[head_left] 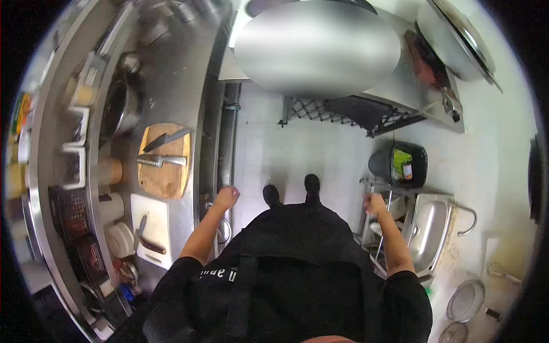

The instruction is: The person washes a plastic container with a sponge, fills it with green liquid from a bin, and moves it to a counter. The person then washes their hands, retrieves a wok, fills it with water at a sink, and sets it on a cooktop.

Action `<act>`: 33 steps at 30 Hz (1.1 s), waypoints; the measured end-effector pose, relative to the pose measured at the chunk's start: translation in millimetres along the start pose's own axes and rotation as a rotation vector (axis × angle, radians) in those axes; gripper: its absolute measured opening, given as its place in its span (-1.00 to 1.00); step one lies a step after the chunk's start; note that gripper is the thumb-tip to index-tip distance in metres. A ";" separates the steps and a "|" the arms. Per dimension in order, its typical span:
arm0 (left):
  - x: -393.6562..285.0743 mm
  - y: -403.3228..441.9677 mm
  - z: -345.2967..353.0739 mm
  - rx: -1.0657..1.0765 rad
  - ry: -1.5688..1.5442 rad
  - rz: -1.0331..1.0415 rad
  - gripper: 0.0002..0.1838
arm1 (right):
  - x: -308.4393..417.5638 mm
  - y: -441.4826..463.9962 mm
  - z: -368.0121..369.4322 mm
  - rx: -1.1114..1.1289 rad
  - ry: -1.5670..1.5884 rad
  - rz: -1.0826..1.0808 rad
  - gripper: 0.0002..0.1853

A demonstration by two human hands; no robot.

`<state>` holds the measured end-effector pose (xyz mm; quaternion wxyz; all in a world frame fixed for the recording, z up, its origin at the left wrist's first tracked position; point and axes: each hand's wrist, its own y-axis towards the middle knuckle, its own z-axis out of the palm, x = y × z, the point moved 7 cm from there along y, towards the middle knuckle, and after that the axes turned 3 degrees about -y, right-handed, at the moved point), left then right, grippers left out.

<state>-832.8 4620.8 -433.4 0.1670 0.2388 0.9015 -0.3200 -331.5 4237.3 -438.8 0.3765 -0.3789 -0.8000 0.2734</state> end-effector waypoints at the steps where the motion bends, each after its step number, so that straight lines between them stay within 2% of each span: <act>1: -3.9 16.7 4.8 -0.017 0.049 0.099 -0.78 | 51.0 -16.0 -23.6 -0.054 0.150 0.038 -0.77; 3: -25.5 35.0 0.0 -0.037 0.044 0.072 -0.77 | 76.8 11.5 -38.4 -0.382 0.015 -0.227 -0.65; 5: -57.3 41.9 -4.6 -0.104 0.097 -0.036 -0.76 | 115.5 29.6 -51.5 -0.382 0.037 -0.194 -0.54; 7: -65.0 59.5 22.8 -0.087 0.112 -0.096 -0.76 | 161.6 55.6 -48.6 -0.345 0.018 -0.372 -0.48; 9: -128.8 51.3 24.5 -0.185 0.064 -0.013 -0.76 | 209.4 74.4 -31.0 -0.185 0.021 -0.476 -0.43; 11: -161.2 58.0 60.7 -0.210 0.087 0.053 -0.75 | 231.6 102.3 13.1 -0.003 -0.121 -0.535 -0.47; 15: -192.7 92.6 165.4 -0.067 0.029 0.029 -0.70 | 234.7 139.7 105.5 0.311 -0.193 -0.649 -0.56; 17: -181.9 106.2 239.0 0.021 0.027 0.063 -0.66 | 209.7 147.1 132.4 0.366 -0.098 -0.559 -0.58; 19: -164.5 111.2 305.8 0.205 -0.014 -0.124 -0.62 | 174.0 151.0 159.3 0.408 -0.049 -0.476 -0.60; 20: -154.7 108.4 333.5 0.238 -0.014 -0.146 -0.62 | 156.8 150.0 169.7 0.409 0.019 -0.456 -0.59; 22: -143.2 101.8 380.0 0.275 0.104 0.024 -0.60 | 120.1 158.4 204.6 0.387 0.117 -0.449 -0.57; 23: -133.9 95.1 395.9 0.290 0.106 0.009 -0.60 | 101.7 163.8 230.2 0.406 0.126 -0.444 -0.57; 25: -124.4 84.4 406.1 0.289 0.163 -0.090 -0.60 | 84.6 171.5 260.5 0.438 0.124 -0.363 -0.58; 26: -92.9 82.8 428.7 0.267 0.116 -0.046 -0.61 | 77.1 174.3 281.1 0.546 0.112 -0.277 -0.61; 27: -75.0 80.2 433.4 0.277 0.119 -0.059 -0.61 | 79.2 175.7 299.8 0.561 0.119 -0.276 -0.61; 29: -39.5 94.5 425.9 0.226 -0.068 -0.143 -0.60 | 85.3 182.0 339.6 0.615 0.145 -0.306 -0.63; 30: -8.7 102.6 428.9 0.181 -0.136 -0.132 -0.58 | 90.8 183.7 351.1 0.517 0.121 -0.294 -0.65; 31: 16.0 115.0 430.5 0.335 -0.124 -0.161 -0.54 | 101.7 184.3 353.7 0.463 0.226 -0.324 -0.65; 32: 48.8 113.3 411.1 0.054 -0.178 -0.423 -0.55 | 105.1 187.5 364.8 0.540 0.183 -0.290 -0.63; 33: 95.0 125.5 404.3 0.041 -0.235 -0.515 -0.56 | 112.4 188.5 369.2 0.619 0.139 -0.254 -0.61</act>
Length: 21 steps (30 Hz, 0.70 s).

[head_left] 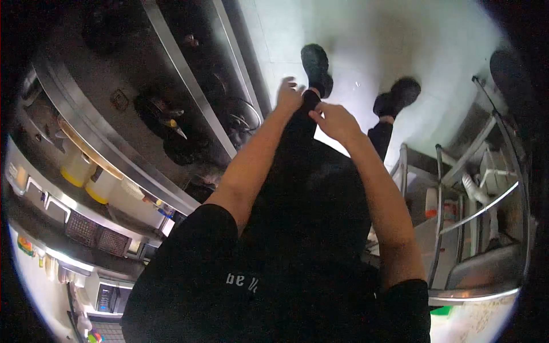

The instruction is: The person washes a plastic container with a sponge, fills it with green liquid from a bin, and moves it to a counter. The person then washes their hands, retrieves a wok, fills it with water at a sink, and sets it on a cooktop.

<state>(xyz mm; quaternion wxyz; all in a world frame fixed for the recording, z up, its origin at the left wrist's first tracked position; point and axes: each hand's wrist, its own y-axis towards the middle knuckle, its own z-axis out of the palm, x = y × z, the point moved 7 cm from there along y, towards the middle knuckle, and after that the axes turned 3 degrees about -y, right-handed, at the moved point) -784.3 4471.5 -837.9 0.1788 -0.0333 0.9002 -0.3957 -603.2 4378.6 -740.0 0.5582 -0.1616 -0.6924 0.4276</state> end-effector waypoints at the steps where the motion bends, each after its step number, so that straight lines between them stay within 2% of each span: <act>1: 30.9 31.4 -17.1 -0.013 -0.062 -0.089 -0.56 | 4.0 4.1 0.3 -0.025 0.004 -0.004 -0.61; 4: 64.1 94.3 -117.3 -0.370 -0.042 -0.303 -0.59 | 12.6 15.5 -4.0 -0.071 -0.016 -0.031 -0.61; 7: 90.9 153.3 -202.0 -0.669 -0.099 -0.415 -0.62 | -7.3 29.8 7.2 -0.022 0.000 0.110 -0.65; 10: 115.8 207.5 -252.8 -0.797 -0.302 -0.453 -0.65 | -26.9 42.5 20.3 -0.026 -0.098 0.183 -0.66; 12: 127.1 241.1 -270.3 -0.784 -0.513 -0.429 -0.67 | -41.4 50.8 29.5 -0.019 -0.150 0.254 -0.67; 16: 145.4 294.4 -286.4 -0.643 -1.023 -0.347 -0.69 | -50.4 61.8 35.0 -0.131 -0.146 0.234 -0.70; 17: 144.9 307.6 -284.9 -0.593 -1.138 -0.325 -0.70 | -55.6 64.0 35.8 -0.080 -0.167 0.309 -0.71; 20: 146.1 320.6 -277.4 -0.468 -1.375 -0.254 -0.71 | -56.6 75.3 32.4 -0.130 -0.168 0.313 -0.71; 21: 149.1 322.8 -276.0 -0.372 -1.378 -0.140 -0.75 | -56.4 81.3 32.9 -0.166 -0.168 0.261 -0.72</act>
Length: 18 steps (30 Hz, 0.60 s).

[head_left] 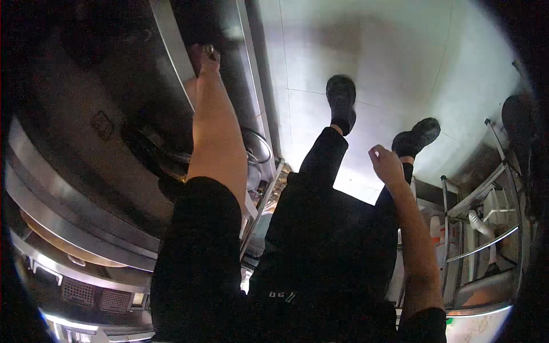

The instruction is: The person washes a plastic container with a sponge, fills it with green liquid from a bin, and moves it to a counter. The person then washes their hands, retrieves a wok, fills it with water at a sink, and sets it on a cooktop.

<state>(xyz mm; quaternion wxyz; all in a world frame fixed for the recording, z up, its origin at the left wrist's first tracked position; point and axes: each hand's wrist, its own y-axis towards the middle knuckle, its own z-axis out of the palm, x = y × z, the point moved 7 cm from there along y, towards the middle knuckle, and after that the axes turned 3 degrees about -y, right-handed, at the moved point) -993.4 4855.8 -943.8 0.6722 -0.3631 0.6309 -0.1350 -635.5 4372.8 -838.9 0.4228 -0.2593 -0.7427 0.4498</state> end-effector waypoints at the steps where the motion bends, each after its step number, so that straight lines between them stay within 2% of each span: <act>1: 2.8 -1.3 -3.8 0.131 -0.004 0.025 -0.78 | 8.7 3.7 -3.1 0.006 -0.007 -0.003 -0.72; 2: 3.8 -2.2 -4.7 0.265 -0.006 0.054 -0.82 | 20.8 9.9 -7.2 -0.008 -0.006 -0.019 -0.72; 4: 5.3 -39.3 3.5 0.088 0.051 0.010 -0.84 | 60.8 25.4 -19.3 -0.041 -0.093 -0.061 -0.75; 5: 6.0 -59.3 8.0 0.001 0.076 -0.016 -0.85 | 91.9 31.2 -28.0 -0.017 -0.078 -0.153 -0.74; 6: 10.8 -77.0 10.8 -0.013 0.010 -0.051 -0.85 | 121.4 40.1 -35.2 0.000 -0.064 -0.242 -0.73; 8: 26.8 -97.7 9.0 -0.027 -0.053 -0.088 -0.85 | 167.2 72.8 -33.6 -0.114 -0.050 -0.325 -0.69; 10: 47.0 -106.5 4.5 0.215 -0.120 0.038 -0.77 | 230.0 89.2 -48.8 -0.245 -0.024 -0.498 -0.67; 12: 55.6 -155.5 6.0 -0.089 0.050 0.002 -0.72 | 278.4 101.7 -55.7 -0.265 -0.054 -0.532 -0.64; 13: 65.6 -171.3 6.7 -0.088 0.115 -0.012 -0.72 | 289.3 112.6 -48.3 -0.262 -0.052 -0.532 -0.64; 14: 88.9 -174.2 3.4 -0.001 -0.016 -0.059 -0.71 | 298.1 123.5 -36.8 -0.247 -0.005 -0.547 -0.66; 15: 89.0 -197.2 14.6 0.048 0.043 0.032 -0.68 | 303.6 131.3 -27.8 -0.236 0.042 -0.562 -0.68; 16: 103.1 -209.4 24.9 0.216 -0.084 0.076 -0.62 | 306.4 135.3 -22.9 -0.235 0.044 -0.565 -0.68; 18: 125.2 -237.5 34.2 0.188 -0.346 -0.092 -0.48 | 317.9 139.2 -3.6 -0.085 -0.047 -0.688 -0.70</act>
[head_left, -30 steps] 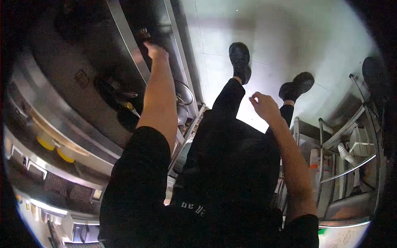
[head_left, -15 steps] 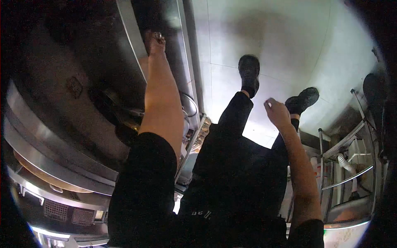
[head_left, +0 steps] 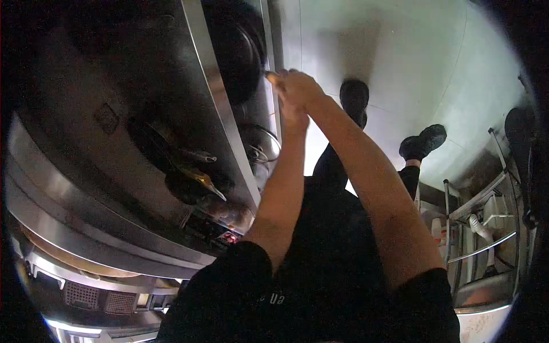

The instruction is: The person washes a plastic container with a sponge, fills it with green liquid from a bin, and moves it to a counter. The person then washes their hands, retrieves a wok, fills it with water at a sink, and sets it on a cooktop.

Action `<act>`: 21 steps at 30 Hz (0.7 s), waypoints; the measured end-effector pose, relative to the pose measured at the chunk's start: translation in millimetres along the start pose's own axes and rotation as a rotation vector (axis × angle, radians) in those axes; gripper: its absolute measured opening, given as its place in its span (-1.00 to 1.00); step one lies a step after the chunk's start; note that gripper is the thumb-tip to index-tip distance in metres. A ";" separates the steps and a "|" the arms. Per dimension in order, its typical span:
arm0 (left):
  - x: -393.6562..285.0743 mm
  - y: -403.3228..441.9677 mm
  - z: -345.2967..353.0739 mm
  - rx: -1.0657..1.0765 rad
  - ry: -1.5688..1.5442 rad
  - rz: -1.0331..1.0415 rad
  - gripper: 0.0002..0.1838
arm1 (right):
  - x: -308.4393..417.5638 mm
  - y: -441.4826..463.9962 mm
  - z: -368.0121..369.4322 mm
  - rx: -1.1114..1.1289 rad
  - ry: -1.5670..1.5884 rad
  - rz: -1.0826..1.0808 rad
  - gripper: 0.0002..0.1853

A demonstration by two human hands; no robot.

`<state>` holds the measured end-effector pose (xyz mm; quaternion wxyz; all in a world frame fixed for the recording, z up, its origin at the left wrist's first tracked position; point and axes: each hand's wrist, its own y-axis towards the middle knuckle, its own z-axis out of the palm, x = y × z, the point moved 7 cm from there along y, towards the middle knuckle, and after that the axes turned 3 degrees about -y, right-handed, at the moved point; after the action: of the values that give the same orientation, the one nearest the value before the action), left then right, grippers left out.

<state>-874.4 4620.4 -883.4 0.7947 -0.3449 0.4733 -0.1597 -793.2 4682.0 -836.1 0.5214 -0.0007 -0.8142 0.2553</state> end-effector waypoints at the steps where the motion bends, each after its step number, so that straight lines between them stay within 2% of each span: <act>1: 3.9 -11.3 10.5 0.008 -0.074 -0.057 -0.46 | -2.3 -0.2 6.7 -0.002 -0.001 -0.001 -0.70; 2: 8.1 -22.6 20.4 0.013 -0.148 -0.115 -0.44 | -13.3 -4.1 14.3 -0.022 -0.019 0.107 -0.71; 3: 9.6 -28.9 33.1 0.212 -0.234 -0.079 -0.44 | -20.1 -10.7 13.6 -0.040 -0.036 0.216 -0.71; 5: 10.0 -38.3 44.4 0.413 -0.316 -0.038 -0.45 | -26.5 -14.2 10.3 0.014 0.008 0.221 -0.69; 7: 33.0 -34.5 10.5 0.334 -0.208 -0.172 -0.46 | -43.1 -6.0 28.3 0.009 -0.022 0.253 -0.62; 8: 47.0 -26.7 -14.1 0.224 -0.311 -0.269 -0.48 | -40.3 -1.7 26.8 0.086 -0.006 0.251 -0.44; 9: 43.3 -27.2 -11.8 0.228 -0.305 -0.268 -0.48 | -33.2 2.2 17.8 0.081 -0.003 0.248 -0.44; 11: 43.1 -30.5 -11.9 0.204 -0.165 -0.325 -0.51 | -25.6 5.2 2.4 0.093 0.053 0.402 -0.28; 12: 45.6 -28.7 -17.9 0.197 -0.117 -0.343 -0.52 | -21.5 8.9 -2.3 0.089 0.056 0.399 -0.28; 14: 50.3 -25.9 -16.1 0.380 0.035 -0.328 -0.53 | -19.4 11.3 -9.3 0.125 0.064 0.459 -0.25; 15: 47.7 -26.2 -11.4 0.382 0.044 -0.332 -0.53 | -20.3 14.6 -8.5 0.120 0.073 0.461 -0.25; 17: 38.1 -31.2 7.7 0.388 -0.149 -0.354 -0.52 | -25.3 23.9 0.5 0.116 0.155 0.486 -0.35; 18: 40.4 -27.6 7.1 0.387 -0.144 -0.355 -0.52 | -25.4 23.6 -1.2 0.038 0.188 0.530 -0.43; 19: 43.2 -26.0 17.6 0.496 -0.349 -0.400 -0.51 | -24.0 23.2 0.5 0.038 0.191 0.530 -0.43; 21: 42.5 -25.2 21.0 0.609 -0.559 -0.440 -0.49 | -15.5 20.8 -9.3 -0.017 0.092 0.493 -0.49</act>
<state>-833.1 4586.1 -886.4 0.9041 -0.2181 0.0882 -0.3567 -783.7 4699.8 -854.9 0.4798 -0.2154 -0.7669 0.3677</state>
